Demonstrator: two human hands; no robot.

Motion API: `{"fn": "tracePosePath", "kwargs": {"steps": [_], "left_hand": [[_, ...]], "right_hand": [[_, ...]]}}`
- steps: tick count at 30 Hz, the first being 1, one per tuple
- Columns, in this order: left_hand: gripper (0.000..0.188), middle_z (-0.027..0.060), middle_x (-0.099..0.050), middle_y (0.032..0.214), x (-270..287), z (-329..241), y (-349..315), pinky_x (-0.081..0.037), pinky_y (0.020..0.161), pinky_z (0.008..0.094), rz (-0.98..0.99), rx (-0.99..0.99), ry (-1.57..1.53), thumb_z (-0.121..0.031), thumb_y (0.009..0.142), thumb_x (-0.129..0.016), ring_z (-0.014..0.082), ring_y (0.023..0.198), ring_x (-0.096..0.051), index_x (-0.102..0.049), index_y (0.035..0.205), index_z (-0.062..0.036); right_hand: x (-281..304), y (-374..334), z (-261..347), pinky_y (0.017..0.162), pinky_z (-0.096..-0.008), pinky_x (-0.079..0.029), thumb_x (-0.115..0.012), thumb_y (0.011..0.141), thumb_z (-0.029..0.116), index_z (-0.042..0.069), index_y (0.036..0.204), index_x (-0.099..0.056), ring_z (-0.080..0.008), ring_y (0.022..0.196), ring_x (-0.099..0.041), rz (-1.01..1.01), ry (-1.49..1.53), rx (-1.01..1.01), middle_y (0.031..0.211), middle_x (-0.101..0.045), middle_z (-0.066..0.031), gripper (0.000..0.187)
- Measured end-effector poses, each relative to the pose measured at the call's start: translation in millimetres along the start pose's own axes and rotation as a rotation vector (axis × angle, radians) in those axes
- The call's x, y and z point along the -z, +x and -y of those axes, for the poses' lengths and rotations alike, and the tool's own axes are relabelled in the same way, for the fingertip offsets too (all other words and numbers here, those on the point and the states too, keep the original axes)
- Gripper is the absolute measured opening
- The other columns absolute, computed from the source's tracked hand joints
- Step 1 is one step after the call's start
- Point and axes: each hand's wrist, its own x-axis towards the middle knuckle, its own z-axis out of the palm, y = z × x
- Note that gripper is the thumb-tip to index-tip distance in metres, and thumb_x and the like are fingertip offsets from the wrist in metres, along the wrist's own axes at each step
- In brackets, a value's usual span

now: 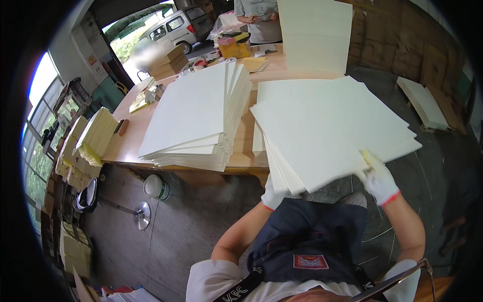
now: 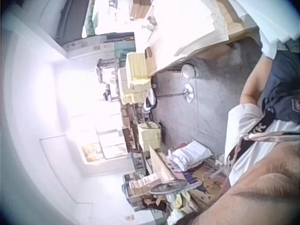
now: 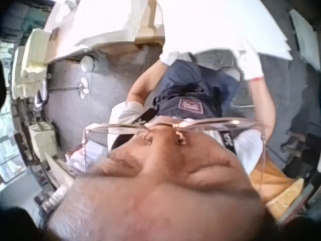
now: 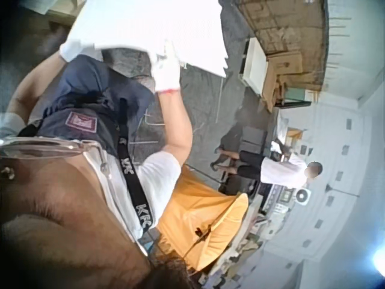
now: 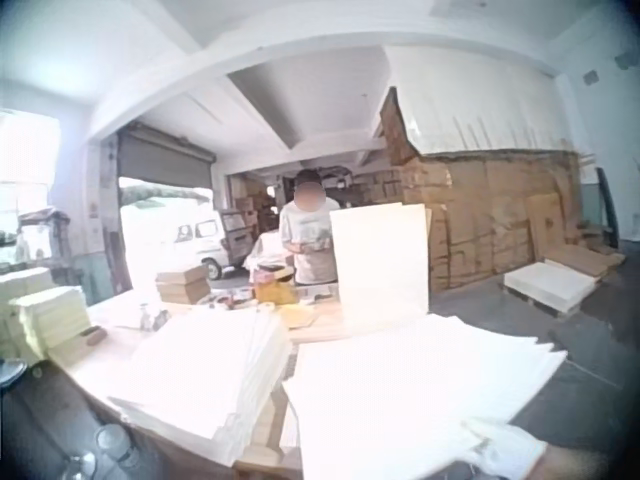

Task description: The person repeatedly picks up stacks of white rectangular panels and places them onto a growing pile on a table. The person wears white gloves and handles the panels by hand, stacking them one batch at a time.

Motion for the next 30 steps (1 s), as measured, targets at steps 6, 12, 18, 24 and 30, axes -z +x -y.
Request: {"fn": "tracePosePath", "kwargs": {"steps": [6, 12, 18, 24, 30], "left_hand": [[0.066, 0.0197, -0.061, 0.135, -21, -59, -17, -0.046, 0.11, 0.044, 0.243, 0.368, -0.406, -0.048, 0.099, -0.057, 0.0295, 0.125, -0.059, -0.051, 0.14, 0.0047], [0.04, 0.0094, -0.07, 0.113, -81, -114, -26, -0.054, 0.087, 0.0327, 0.011, 0.134, 0.323, -0.011, 0.089, -0.072, 0.0185, 0.094, -0.068, -0.061, 0.125, 0.0025], [0.038, 0.007, -0.071, 0.093, -101, -202, -76, -0.051, 0.072, 0.0302, 0.017, -0.156, 0.687, -0.02, 0.086, -0.078, 0.0129, 0.079, -0.061, -0.068, 0.111, 0.0061], [0.032, 0.0099, -0.066, 0.109, -27, -262, -120, -0.055, 0.083, 0.0353, -0.417, -0.693, 0.23, -0.012, 0.099, -0.051, 0.0221, 0.1, -0.066, -0.055, 0.127, 0.0004], [0.037, 0.0125, -0.06, 0.127, 66, -370, -70, -0.052, 0.101, 0.0422, -0.186, -0.843, -0.014, -0.014, 0.099, -0.058, 0.0258, 0.117, -0.06, -0.053, 0.133, 0.0005]], "right_hand": [[23, -119, 1, 0.069, -0.0276, -0.055, -0.062, 0.099, 0.022, 0.001, 0.117, -0.065, -0.0151, 0.087, -0.068, -0.168, -0.171, 0.057, 0.103, -0.07, -0.007, 0.028], [68, -120, -37, 0.078, -0.0299, -0.054, -0.061, 0.1, 0.022, 0.0, 0.123, -0.061, -0.0173, 0.095, -0.067, -0.054, -0.124, 0.196, 0.11, -0.068, -0.0079, 0.032], [36, -84, -44, 0.108, -0.0378, -0.046, -0.062, 0.099, 0.02, 0.0, 0.144, -0.047, -0.0228, 0.126, -0.058, 0.096, -0.005, 0.353, 0.136, -0.06, -0.0095, 0.052], [-143, -6, 29, 0.101, -0.0358, -0.049, -0.066, 0.098, 0.024, 0.002, 0.135, -0.057, -0.0171, 0.118, -0.061, 0.506, -0.296, 0.419, 0.128, -0.065, -0.0068, 0.044], [-341, 44, -37, 0.097, -0.0313, -0.048, -0.064, 0.1, 0.026, 0.002, 0.124, -0.063, -0.0129, 0.107, -0.061, 0.852, -0.295, 0.428, 0.118, -0.066, -0.003, 0.034]]}}
